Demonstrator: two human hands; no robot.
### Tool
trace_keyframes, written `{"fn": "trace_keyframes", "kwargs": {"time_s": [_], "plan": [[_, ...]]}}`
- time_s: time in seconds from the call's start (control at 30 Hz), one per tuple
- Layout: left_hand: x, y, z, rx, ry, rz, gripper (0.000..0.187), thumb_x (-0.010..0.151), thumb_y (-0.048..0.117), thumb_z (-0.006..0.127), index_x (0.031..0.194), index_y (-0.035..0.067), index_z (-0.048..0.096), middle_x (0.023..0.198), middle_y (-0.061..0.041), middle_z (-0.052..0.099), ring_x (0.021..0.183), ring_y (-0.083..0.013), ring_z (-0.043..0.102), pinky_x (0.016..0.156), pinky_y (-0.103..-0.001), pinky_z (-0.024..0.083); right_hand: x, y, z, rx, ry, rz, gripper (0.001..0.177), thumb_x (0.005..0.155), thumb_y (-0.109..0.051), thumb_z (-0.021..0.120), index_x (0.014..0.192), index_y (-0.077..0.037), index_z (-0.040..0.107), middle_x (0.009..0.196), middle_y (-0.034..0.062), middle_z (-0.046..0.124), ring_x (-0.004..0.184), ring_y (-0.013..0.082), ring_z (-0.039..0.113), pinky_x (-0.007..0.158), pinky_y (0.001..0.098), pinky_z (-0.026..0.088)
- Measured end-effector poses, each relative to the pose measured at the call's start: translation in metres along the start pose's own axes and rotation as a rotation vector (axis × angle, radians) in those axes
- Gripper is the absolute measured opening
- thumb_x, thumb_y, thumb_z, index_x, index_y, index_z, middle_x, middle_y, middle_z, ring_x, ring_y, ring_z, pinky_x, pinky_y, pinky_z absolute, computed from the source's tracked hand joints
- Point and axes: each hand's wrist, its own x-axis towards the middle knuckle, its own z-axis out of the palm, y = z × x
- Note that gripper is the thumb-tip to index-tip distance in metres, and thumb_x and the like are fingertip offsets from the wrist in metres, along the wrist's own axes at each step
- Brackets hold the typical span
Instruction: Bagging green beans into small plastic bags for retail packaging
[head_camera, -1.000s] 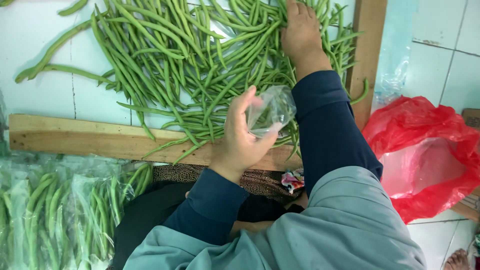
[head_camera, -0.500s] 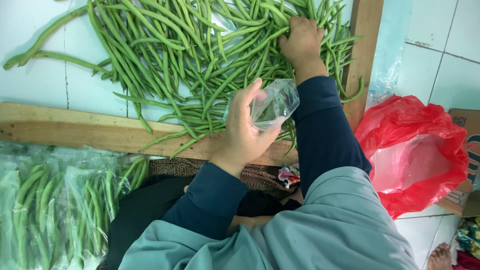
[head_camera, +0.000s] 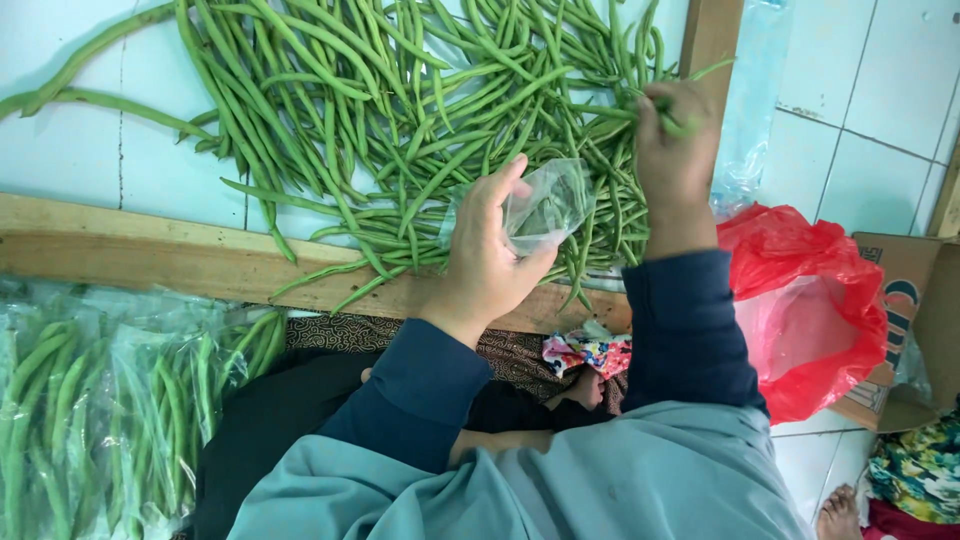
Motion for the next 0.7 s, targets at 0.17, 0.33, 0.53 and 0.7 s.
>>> {"fn": "trace_keyframes", "kwargs": {"time_s": [0.17,0.33,0.53,0.7], "plan": [[0.006,-0.002,0.007,-0.122,0.120,0.075,0.080,0.081,0.008,0.083,0.151,0.003,0.043,0.110,-0.013,0.060,0.099,-0.0308,0.061,0.096,-0.047,0.050,-0.064,-0.033,-0.043,0.373,0.297,0.211,0.013,0.110,-0.005,0.064,0.117,0.005,0.061,0.100,0.0218,0.062,0.077,0.0341,0.066,0.068,0.0384,0.053],[0.002,-0.009,0.013,-0.113,0.118,0.100,0.082,0.080,0.011,0.085,0.151,0.006,0.044,0.112,-0.011,0.060,0.101,-0.0314,0.062,0.095,-0.047,0.050,-0.120,-0.031,-0.033,0.793,0.543,0.773,0.011,0.106,-0.006,0.062,0.112,0.001,0.056,0.089,0.0134,0.064,0.061,0.0221,0.071,0.042,0.0272,0.060],[0.004,-0.007,0.011,-0.126,0.120,0.109,0.082,0.080,0.008,0.084,0.151,0.004,0.042,0.112,-0.014,0.059,0.101,-0.0329,0.061,0.096,-0.049,0.049,-0.123,-0.053,-0.060,0.879,0.488,0.803,0.016,0.104,0.000,0.064,0.116,0.005,0.056,0.090,0.0174,0.062,0.069,0.0241,0.072,0.051,0.0326,0.065],[0.001,-0.001,0.003,0.016,0.006,0.073,0.085,0.089,0.012,0.088,0.153,0.011,0.033,0.120,-0.010,0.060,0.115,-0.0265,0.060,0.108,-0.044,0.050,-0.094,-0.107,-0.111,0.688,0.550,0.440,0.007,0.108,-0.008,0.059,0.114,-0.005,0.055,0.107,0.0174,0.061,0.068,0.0273,0.065,0.054,0.0328,0.059]]}}
